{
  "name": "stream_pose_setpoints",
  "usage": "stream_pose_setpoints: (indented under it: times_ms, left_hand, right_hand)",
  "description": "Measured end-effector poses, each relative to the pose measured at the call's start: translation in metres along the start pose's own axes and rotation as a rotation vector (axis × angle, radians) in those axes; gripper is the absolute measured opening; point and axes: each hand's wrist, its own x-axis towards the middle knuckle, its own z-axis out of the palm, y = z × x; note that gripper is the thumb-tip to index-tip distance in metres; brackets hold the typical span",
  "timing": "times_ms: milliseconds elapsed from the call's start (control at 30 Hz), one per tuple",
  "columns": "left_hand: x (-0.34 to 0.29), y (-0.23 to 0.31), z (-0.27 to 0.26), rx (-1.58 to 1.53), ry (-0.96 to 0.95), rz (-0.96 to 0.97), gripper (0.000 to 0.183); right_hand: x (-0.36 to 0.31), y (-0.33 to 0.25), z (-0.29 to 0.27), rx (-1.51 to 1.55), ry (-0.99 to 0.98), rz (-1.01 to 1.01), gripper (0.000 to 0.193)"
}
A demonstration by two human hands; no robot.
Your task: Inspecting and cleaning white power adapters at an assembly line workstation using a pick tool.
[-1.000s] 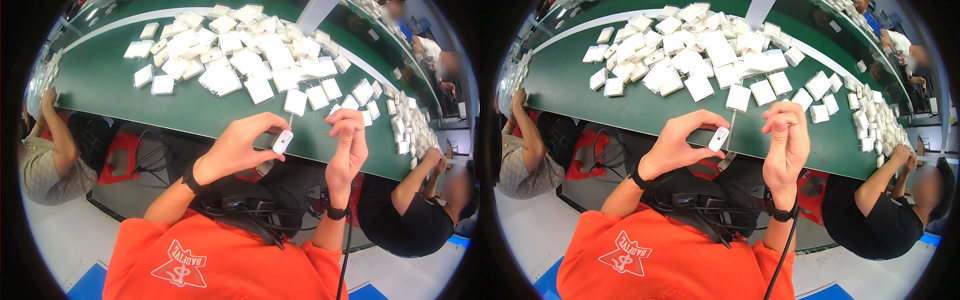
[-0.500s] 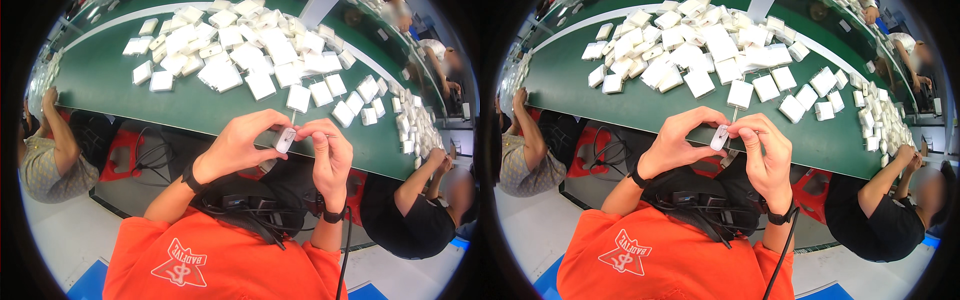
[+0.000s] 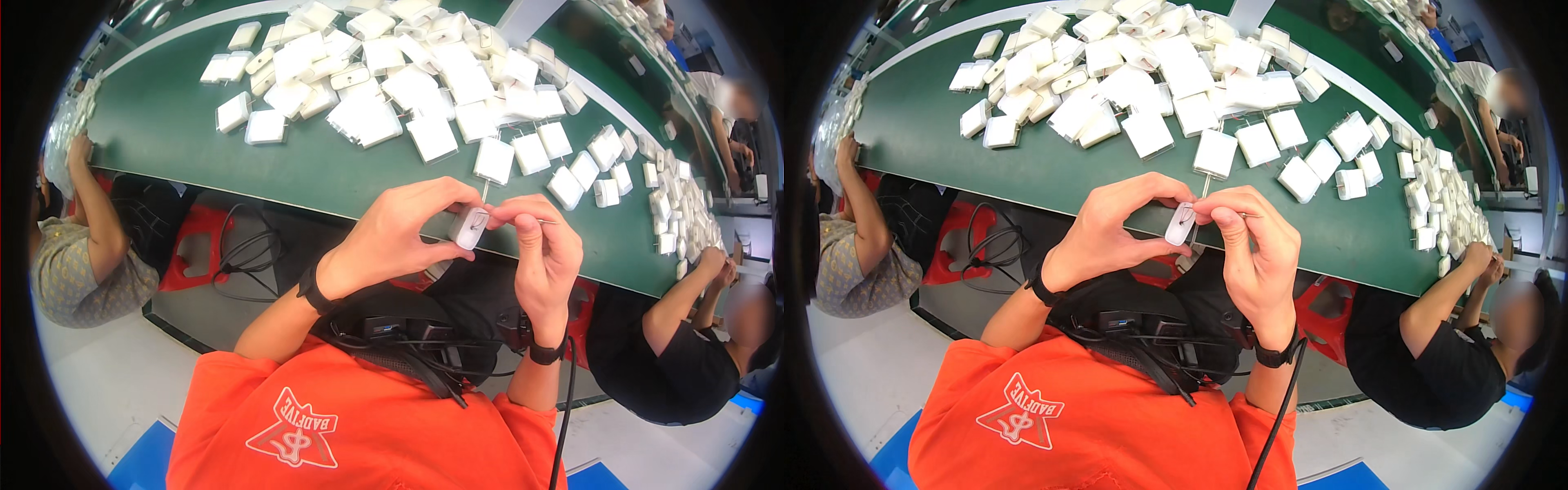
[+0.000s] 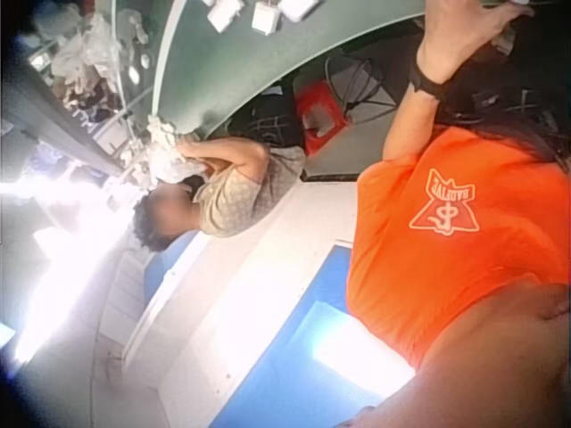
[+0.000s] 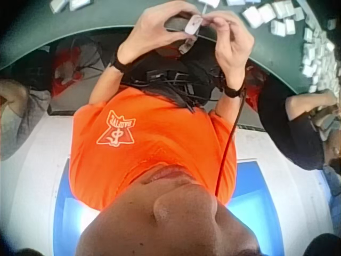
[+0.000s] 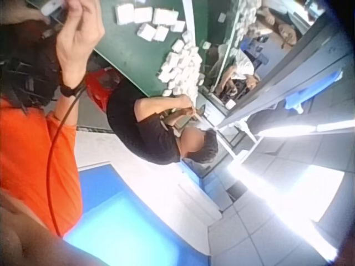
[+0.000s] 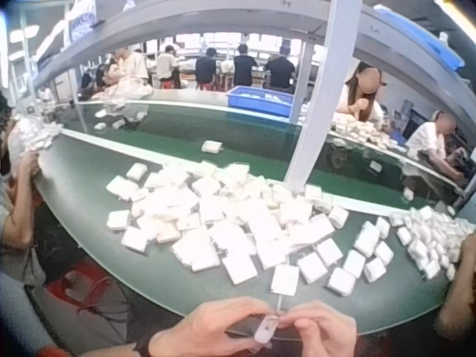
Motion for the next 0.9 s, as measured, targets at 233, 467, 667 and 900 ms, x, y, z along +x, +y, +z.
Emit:
stream_pose_setpoints:
  times_ms: [233, 467, 667, 900]
  left_hand:
    - [-0.001, -0.001, -0.001, -0.014, 0.008, -0.005, 0.057]
    - [0.001, -0.003, 0.0, 0.018, 0.01, 0.023, 0.057]
    - [0.001, -0.001, -0.001, 0.041, 0.021, 0.033, 0.056]
    - [0.001, -0.001, 0.001, -0.016, 0.016, 0.001, 0.054]
  right_hand:
    - [0.0, 0.001, 0.003, 0.003, 0.012, 0.014, 0.013]
    - [0.007, -0.003, 0.003, -0.109, -0.001, -0.026, 0.007]
    - [0.013, -0.004, 0.003, -0.096, -0.043, 0.017, 0.007]
    - [0.001, 0.001, 0.002, 0.048, 0.028, 0.07, 0.013]
